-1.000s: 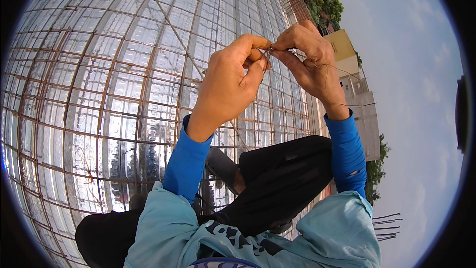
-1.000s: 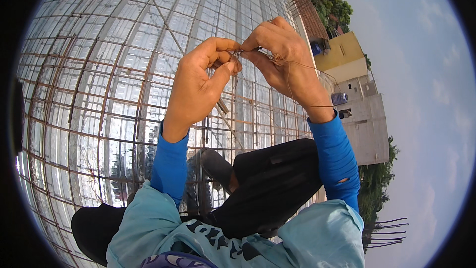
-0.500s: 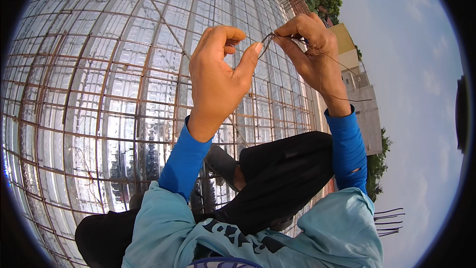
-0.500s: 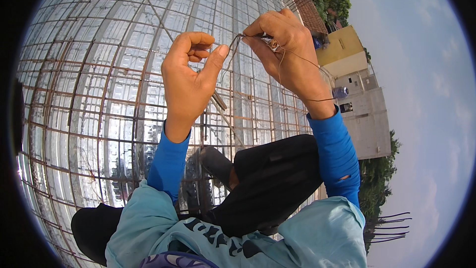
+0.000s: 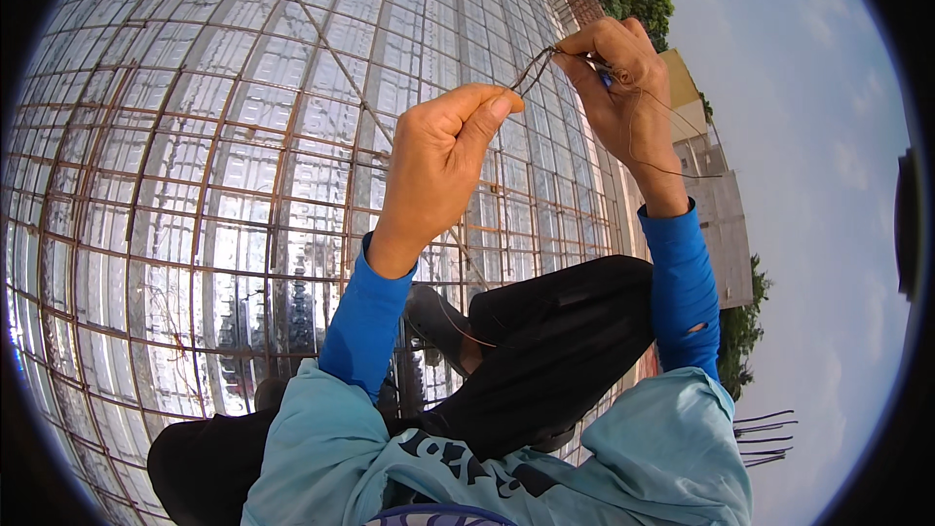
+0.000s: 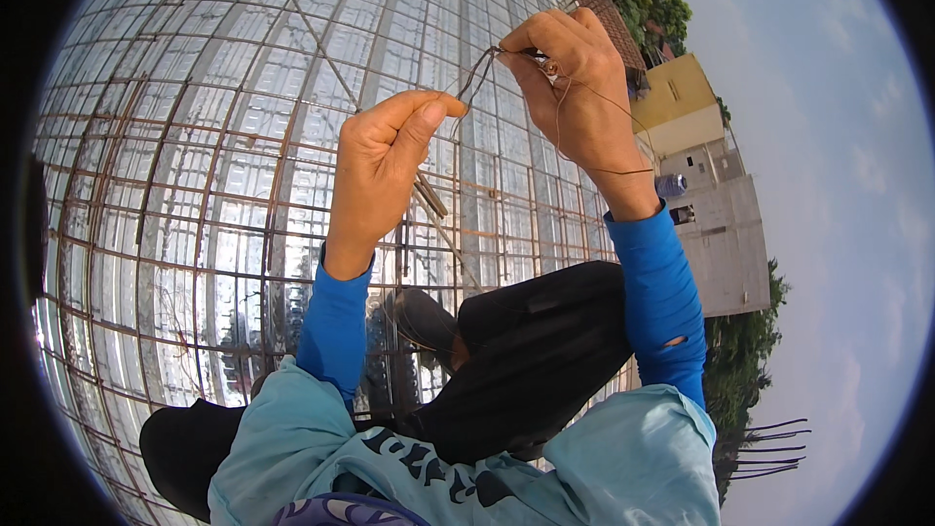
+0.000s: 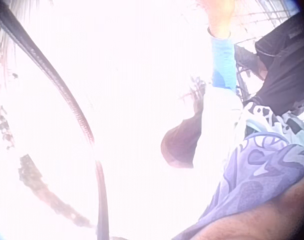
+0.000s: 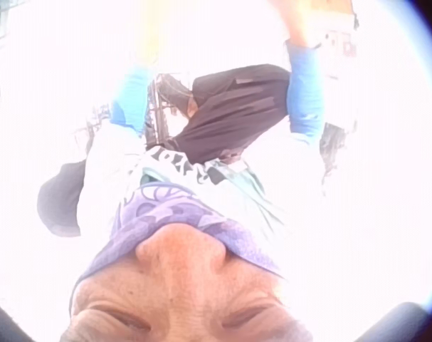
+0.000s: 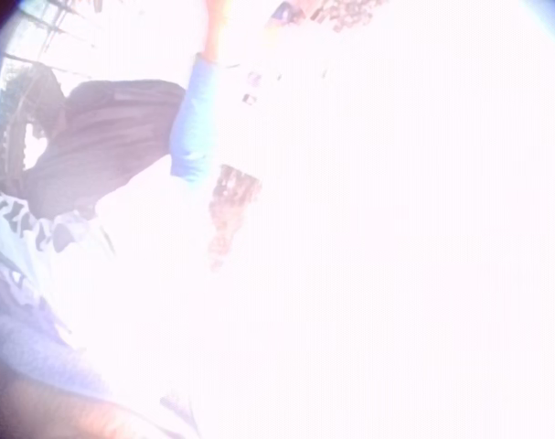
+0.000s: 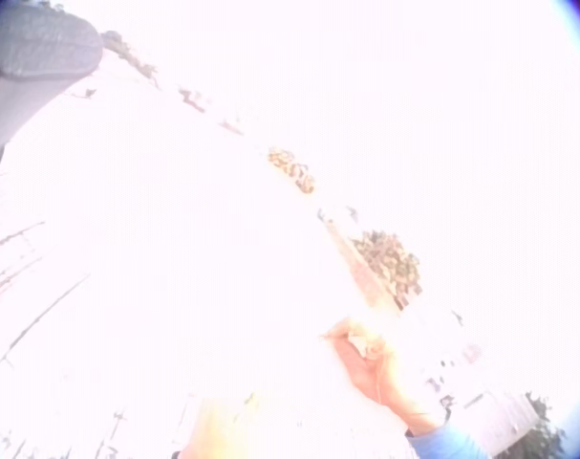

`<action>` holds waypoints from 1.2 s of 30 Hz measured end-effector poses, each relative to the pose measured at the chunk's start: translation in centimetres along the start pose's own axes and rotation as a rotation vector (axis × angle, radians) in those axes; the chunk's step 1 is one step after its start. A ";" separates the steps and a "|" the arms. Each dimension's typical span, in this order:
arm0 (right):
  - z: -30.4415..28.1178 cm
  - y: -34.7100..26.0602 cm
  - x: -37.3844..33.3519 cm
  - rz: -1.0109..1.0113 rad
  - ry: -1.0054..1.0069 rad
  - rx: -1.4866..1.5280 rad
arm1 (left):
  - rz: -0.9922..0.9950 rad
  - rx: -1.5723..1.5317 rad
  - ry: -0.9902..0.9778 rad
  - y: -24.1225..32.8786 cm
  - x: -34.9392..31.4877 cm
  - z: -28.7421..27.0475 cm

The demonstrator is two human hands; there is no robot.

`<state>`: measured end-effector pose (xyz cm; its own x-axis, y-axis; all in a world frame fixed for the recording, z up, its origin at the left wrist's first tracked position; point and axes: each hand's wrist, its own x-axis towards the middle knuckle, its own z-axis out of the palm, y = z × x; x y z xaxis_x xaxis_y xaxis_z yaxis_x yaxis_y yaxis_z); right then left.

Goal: The person uses pliers to twist wire ties around intersecting metal rods, securing a large metal grid structure. The person repeatedly positions, twists, and tightens wire ties at multiple joints to assemble the grid.

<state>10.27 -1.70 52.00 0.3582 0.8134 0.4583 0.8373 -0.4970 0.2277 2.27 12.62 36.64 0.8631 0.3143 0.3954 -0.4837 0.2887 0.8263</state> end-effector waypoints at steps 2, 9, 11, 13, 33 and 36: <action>-0.4 0.7 -0.2 0.027 -0.028 0.088 | 0.210 0.072 0.061 -1.4 0.9 -1.1; 0.8 -0.3 -1.1 0.337 -0.146 0.482 | 0.578 0.556 0.185 -6.2 2.0 -1.9; 0.9 -0.2 -1.3 0.333 -0.144 0.425 | 0.562 0.589 0.166 -6.3 1.9 -1.8; 0.8 -0.4 -0.9 0.329 -0.168 0.335 | 0.660 0.489 0.224 -6.1 2.5 -1.9; 2.2 -2.6 -0.1 -0.065 -0.025 -0.146 | 0.394 0.705 0.407 -2.0 0.6 3.5; 2.7 -2.4 0.0 -0.127 -0.019 -0.218 | 0.385 0.720 0.413 -1.6 0.5 3.2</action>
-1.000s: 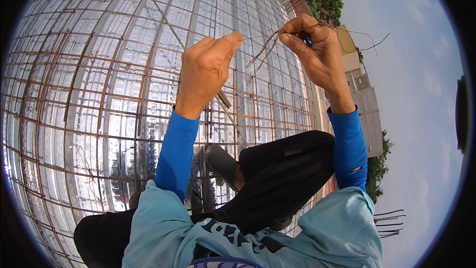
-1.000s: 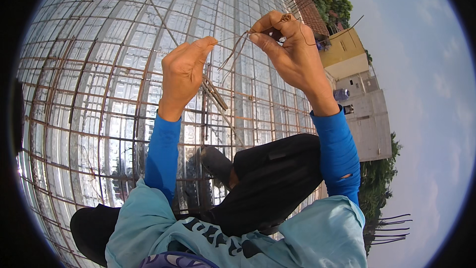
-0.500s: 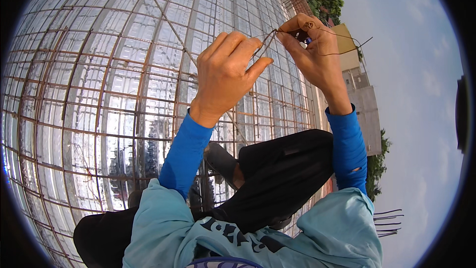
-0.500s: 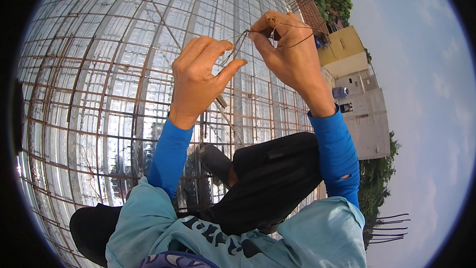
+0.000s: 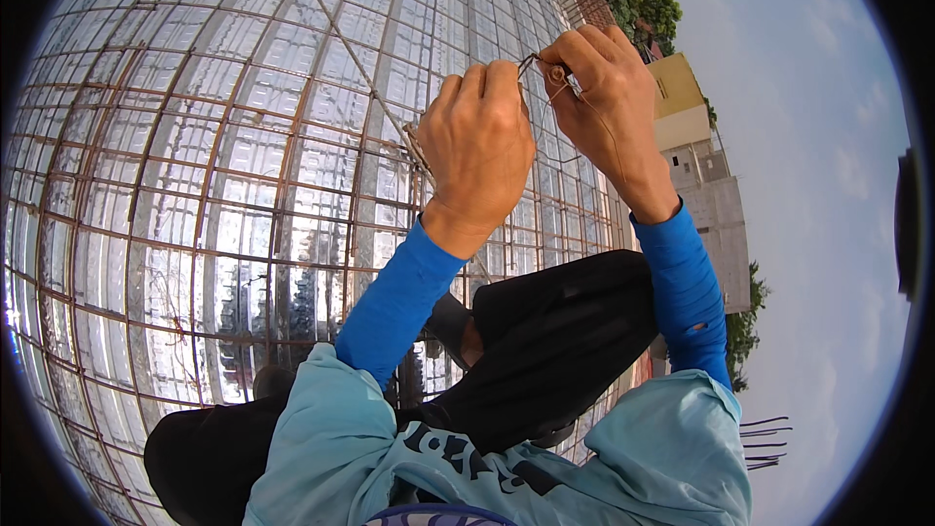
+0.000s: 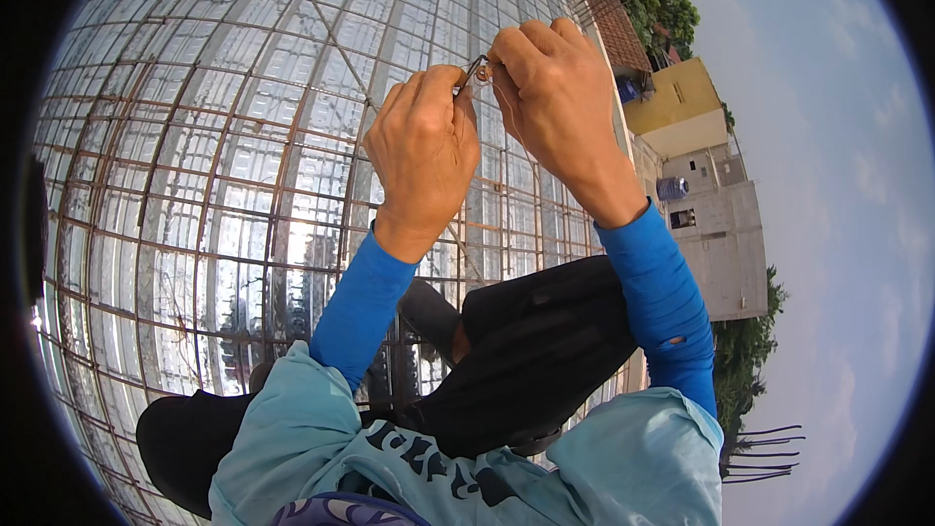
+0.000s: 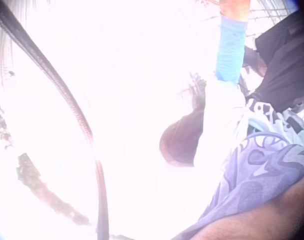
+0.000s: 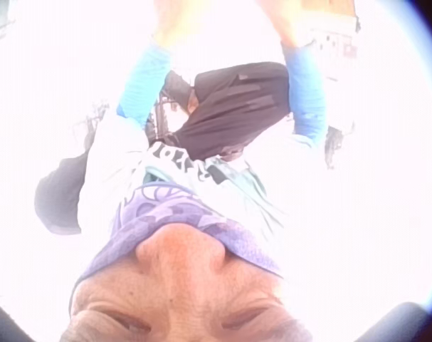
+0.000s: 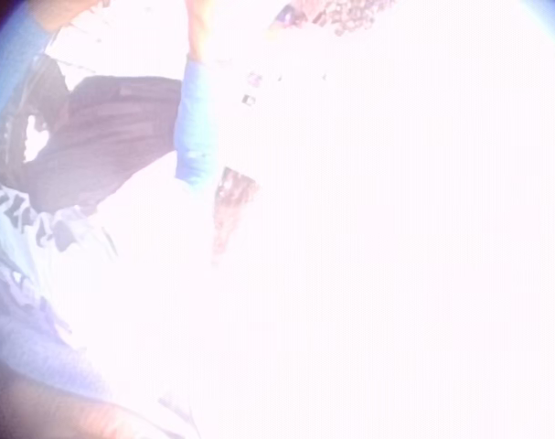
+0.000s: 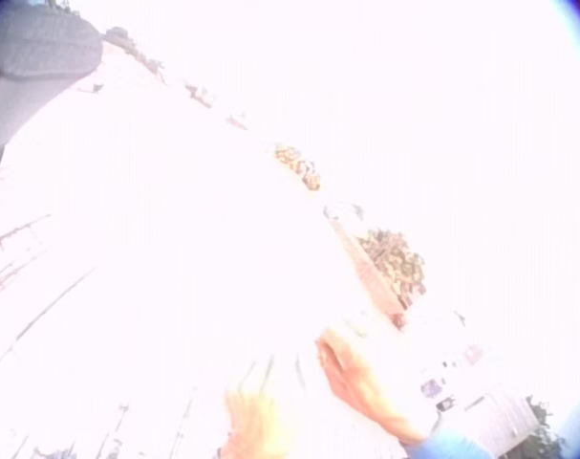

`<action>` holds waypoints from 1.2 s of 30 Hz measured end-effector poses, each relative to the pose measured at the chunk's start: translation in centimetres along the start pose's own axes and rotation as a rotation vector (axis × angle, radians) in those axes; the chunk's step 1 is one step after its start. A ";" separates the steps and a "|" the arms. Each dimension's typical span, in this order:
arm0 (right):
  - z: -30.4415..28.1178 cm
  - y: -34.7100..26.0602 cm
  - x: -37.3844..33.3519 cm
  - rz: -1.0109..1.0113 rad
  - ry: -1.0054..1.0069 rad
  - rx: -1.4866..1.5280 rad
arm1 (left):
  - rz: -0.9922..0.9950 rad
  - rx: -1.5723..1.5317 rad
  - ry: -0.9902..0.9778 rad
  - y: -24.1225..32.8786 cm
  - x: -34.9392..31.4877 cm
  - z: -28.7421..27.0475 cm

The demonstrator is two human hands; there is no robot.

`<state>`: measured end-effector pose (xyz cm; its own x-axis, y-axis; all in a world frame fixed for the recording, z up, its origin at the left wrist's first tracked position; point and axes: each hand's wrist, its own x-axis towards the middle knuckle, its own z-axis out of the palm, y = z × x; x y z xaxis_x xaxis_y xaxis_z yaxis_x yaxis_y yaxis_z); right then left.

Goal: The person uses pliers to twist wire ties around intersecting metal rods, securing a large metal grid structure. The person repeatedly positions, twists, and tightens wire ties at multiple joints to assemble the grid.

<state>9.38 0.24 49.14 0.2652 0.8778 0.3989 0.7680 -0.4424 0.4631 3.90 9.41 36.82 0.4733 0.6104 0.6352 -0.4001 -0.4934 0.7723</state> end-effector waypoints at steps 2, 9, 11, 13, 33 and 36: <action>0.2 0.2 -0.1 -0.021 -0.013 -0.031 | -0.017 -0.033 -0.002 0.2 0.1 0.0; -1.2 0.4 -0.9 -0.078 -0.145 0.120 | 0.084 -0.200 -0.362 -3.1 4.1 -4.5; -1.9 -0.7 -1.0 -0.015 -0.232 0.283 | 0.083 -0.369 -0.579 -5.7 6.1 -5.7; -2.0 -0.6 -1.2 0.060 -0.240 0.498 | 0.124 -0.586 -0.685 -7.8 7.1 -5.1; 0.7 0.7 -2.0 0.443 -0.130 0.626 | -0.934 -1.437 -0.515 -1.9 -1.3 -1.3; 0.2 -0.1 -1.6 0.416 -0.113 0.666 | -0.921 -1.406 -0.577 -1.5 -0.4 -3.3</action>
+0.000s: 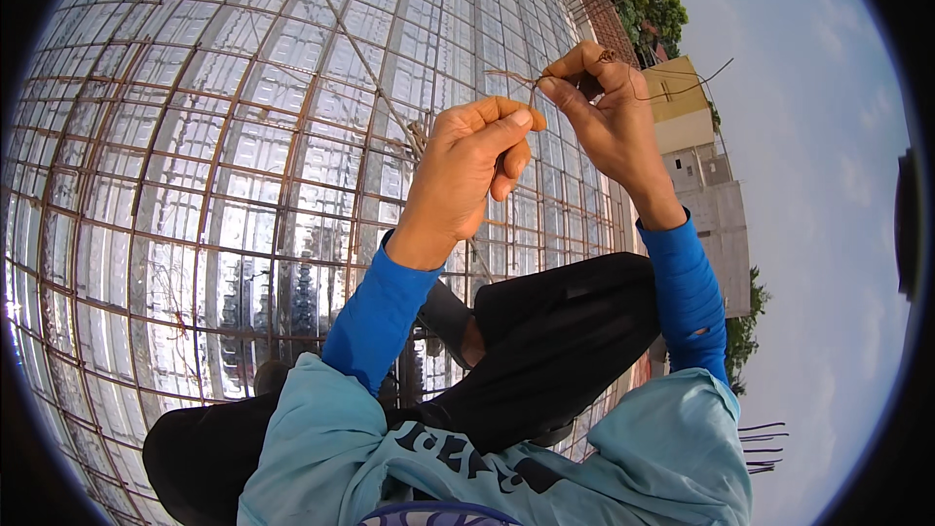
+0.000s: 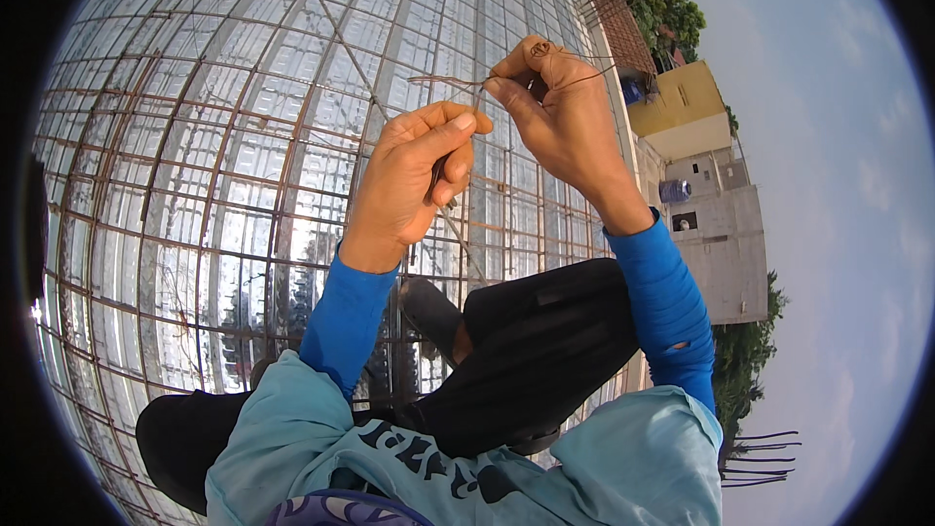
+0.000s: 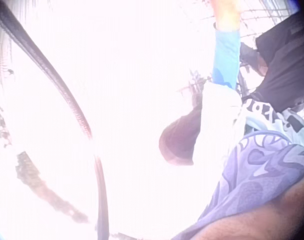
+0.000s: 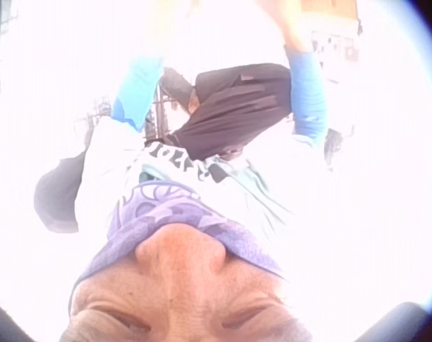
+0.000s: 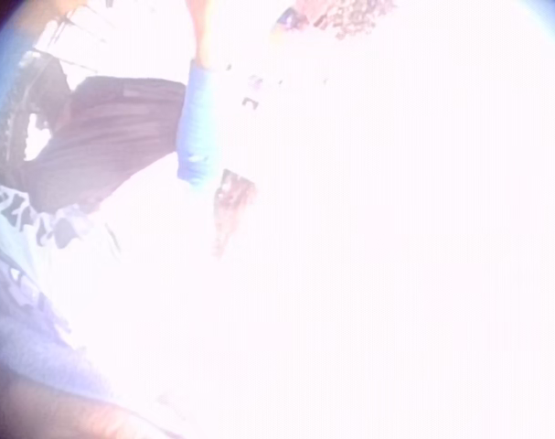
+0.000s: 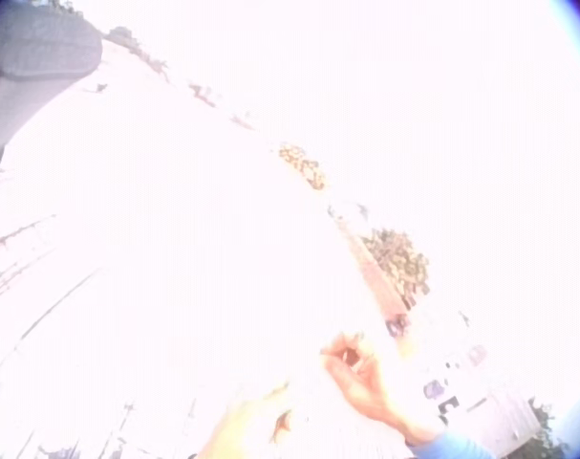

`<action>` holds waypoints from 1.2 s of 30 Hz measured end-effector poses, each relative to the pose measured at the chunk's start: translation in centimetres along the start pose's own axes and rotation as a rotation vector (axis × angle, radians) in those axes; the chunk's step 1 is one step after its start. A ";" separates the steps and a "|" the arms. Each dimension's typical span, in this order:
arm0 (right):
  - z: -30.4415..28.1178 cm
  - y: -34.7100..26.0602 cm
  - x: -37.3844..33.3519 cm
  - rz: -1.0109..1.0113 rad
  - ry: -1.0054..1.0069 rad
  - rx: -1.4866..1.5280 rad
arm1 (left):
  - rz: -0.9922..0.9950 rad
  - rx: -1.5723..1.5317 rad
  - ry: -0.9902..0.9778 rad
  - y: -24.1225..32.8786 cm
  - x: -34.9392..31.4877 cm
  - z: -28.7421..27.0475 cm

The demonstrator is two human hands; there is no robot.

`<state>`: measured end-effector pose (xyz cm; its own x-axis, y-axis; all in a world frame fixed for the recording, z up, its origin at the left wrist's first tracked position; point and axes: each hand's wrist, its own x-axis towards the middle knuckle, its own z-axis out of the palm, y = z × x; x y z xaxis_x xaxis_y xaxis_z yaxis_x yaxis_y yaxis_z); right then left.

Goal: The person uses pliers to twist wire ties around intersecting metal rods, securing a large metal grid structure. The person repeatedly positions, twists, and tightens wire ties at multiple joints to assemble the grid.

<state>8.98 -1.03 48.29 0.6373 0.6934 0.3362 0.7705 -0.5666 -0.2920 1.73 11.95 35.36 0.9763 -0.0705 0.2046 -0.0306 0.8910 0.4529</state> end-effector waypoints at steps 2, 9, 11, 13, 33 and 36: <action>-0.5 -0.6 -0.1 0.052 -0.031 0.039 | 0.035 0.230 0.024 1.1 -0.6 0.6; -0.8 -1.1 0.2 0.184 -0.211 0.109 | 0.436 0.532 0.059 0.3 2.0 -1.7; -0.5 -1.1 -0.1 0.096 -0.198 0.168 | 0.311 0.303 0.026 0.0 2.2 -2.1; -0.4 -1.2 -0.2 -0.009 -0.173 0.132 | 0.168 0.066 -0.019 0.0 2.3 -2.6; -0.8 0.6 1.4 0.232 -0.130 0.213 | 1.056 1.104 0.504 -1.7 2.5 -1.3; -0.9 0.8 1.2 0.208 -0.178 0.170 | 1.185 1.290 0.430 -0.7 2.3 -1.8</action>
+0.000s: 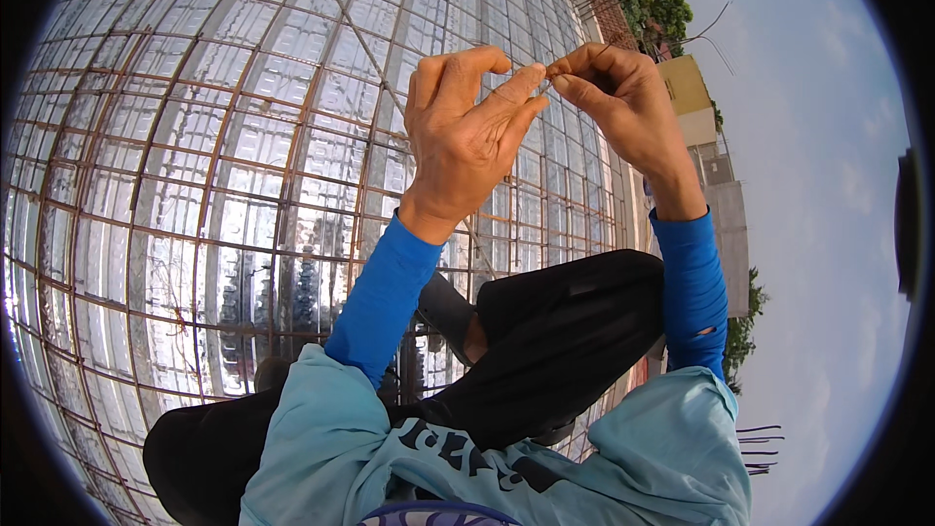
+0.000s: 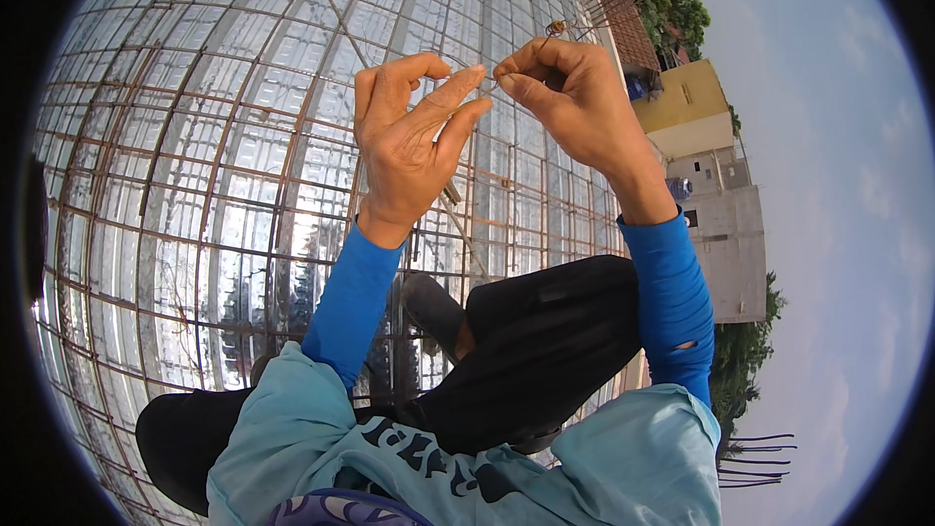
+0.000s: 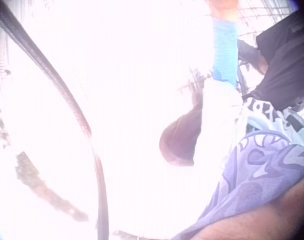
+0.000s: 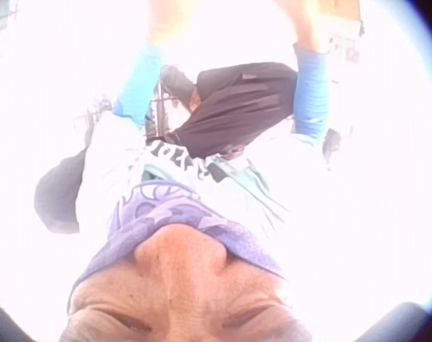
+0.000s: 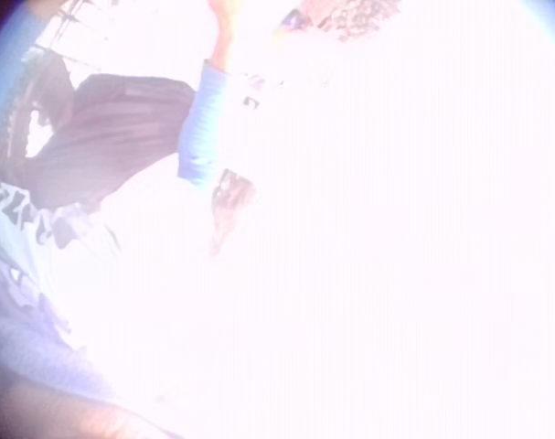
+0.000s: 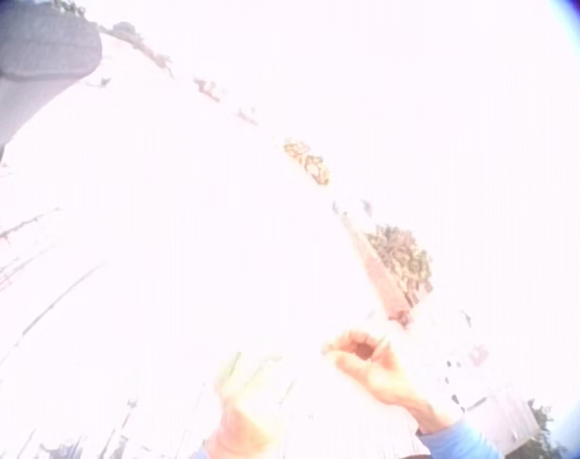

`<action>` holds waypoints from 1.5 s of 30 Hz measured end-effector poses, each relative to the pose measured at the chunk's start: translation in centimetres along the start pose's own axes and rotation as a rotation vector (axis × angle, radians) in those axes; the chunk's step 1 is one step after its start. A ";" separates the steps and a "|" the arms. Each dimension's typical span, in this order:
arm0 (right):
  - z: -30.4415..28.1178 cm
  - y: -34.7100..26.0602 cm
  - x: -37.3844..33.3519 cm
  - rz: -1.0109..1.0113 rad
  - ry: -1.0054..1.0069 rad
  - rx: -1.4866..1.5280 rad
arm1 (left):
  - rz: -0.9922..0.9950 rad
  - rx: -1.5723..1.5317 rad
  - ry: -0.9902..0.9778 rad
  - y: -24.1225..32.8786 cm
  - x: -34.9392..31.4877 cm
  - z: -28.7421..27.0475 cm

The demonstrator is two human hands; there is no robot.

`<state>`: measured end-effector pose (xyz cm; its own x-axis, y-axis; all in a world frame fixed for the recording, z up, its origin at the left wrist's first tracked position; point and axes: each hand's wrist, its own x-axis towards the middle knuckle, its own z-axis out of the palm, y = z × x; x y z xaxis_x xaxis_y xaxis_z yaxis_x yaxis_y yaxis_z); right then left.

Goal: The person uses pliers to twist wire ties around intersecting metal rods, securing a large metal grid structure. The person repeatedly positions, twists, and tightens wire ties at multiple joints to assemble the grid.

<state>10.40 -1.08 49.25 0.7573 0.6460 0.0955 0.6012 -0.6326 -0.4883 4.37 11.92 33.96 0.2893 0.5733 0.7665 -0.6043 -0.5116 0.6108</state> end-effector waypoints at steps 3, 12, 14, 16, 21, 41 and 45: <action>-0.1 0.2 0.0 0.049 -0.027 0.031 | 0.154 -0.025 -0.058 -1.2 0.6 -0.1; 0.8 -0.4 -0.3 -0.016 0.076 -0.146 | 0.004 -0.296 -0.056 -2.0 1.2 1.3; 1.4 -0.1 -0.2 -0.116 0.132 -0.137 | -0.067 -0.369 -0.041 -2.0 1.2 1.4; 1.7 -0.1 -0.2 -0.175 0.168 -0.167 | -0.242 -0.520 -0.059 -1.6 1.3 1.3; 1.9 -1.0 -0.4 -0.336 0.215 -0.369 | -0.658 -0.927 -0.160 -1.3 2.2 0.6; 2.5 0.9 0.9 -0.345 0.114 -0.375 | -0.685 -0.888 -0.227 -2.0 2.7 -0.6; 2.5 0.4 1.4 -0.482 0.112 -0.495 | -0.784 -1.034 -0.250 -3.4 2.5 -0.7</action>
<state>11.09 0.64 46.97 0.3829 0.8723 0.3042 0.9019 -0.4242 0.0812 6.63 15.57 33.66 0.8804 0.3024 0.3654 -0.4674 0.6844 0.5596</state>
